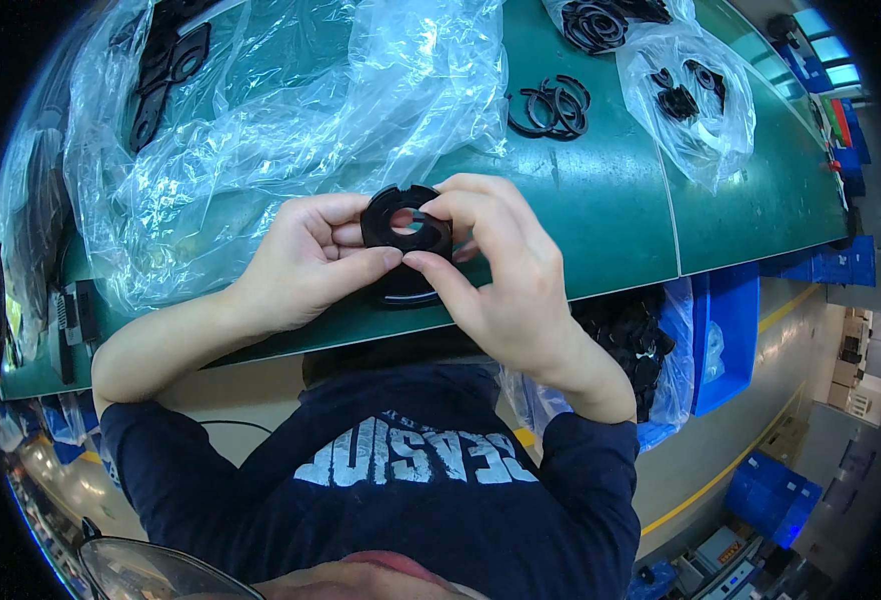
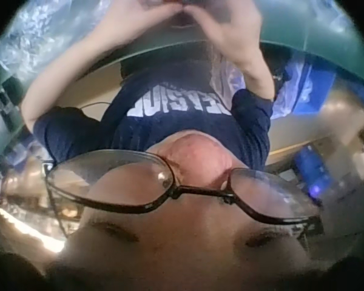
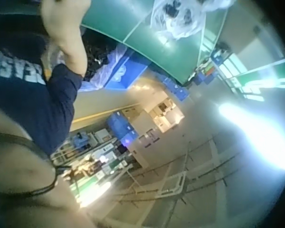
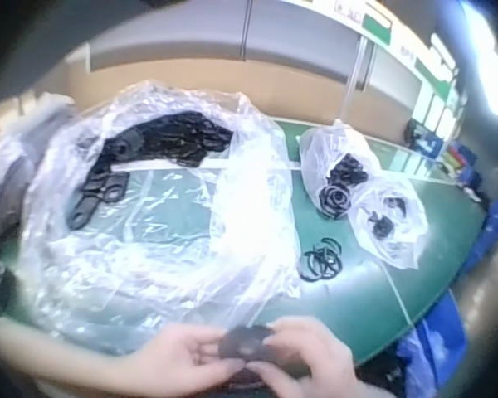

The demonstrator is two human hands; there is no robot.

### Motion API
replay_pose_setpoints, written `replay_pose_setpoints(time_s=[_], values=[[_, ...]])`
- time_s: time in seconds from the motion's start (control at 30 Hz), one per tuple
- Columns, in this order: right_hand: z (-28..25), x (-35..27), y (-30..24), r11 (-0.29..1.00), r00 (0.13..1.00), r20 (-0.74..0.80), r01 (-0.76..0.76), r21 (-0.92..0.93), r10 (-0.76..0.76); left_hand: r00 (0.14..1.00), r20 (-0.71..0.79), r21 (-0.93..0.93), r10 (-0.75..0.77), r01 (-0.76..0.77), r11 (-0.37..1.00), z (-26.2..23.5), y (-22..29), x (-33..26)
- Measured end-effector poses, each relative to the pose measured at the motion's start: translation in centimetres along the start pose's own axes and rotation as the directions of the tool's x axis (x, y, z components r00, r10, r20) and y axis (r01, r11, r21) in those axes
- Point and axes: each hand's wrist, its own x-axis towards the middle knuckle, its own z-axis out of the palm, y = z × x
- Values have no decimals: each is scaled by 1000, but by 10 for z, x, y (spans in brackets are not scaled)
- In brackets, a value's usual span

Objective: The person assembles plastic rings and plastic bases by hand at a workbench, taking components from bins and joining them together.

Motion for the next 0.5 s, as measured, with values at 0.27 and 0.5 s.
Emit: replay_pose_setpoints(time_s=[0.27, 0.5], values=[[-4, -5, 9, 929, 977, 47, -214, 302, 210, 998, -48, -11, 38, -38, 999, 7, -3, 1], [-7, -5, 11, 982, 994, 95, -66, 179, 49, 997, -14, 66, 81, -80, 995, 10, -3, -2]])
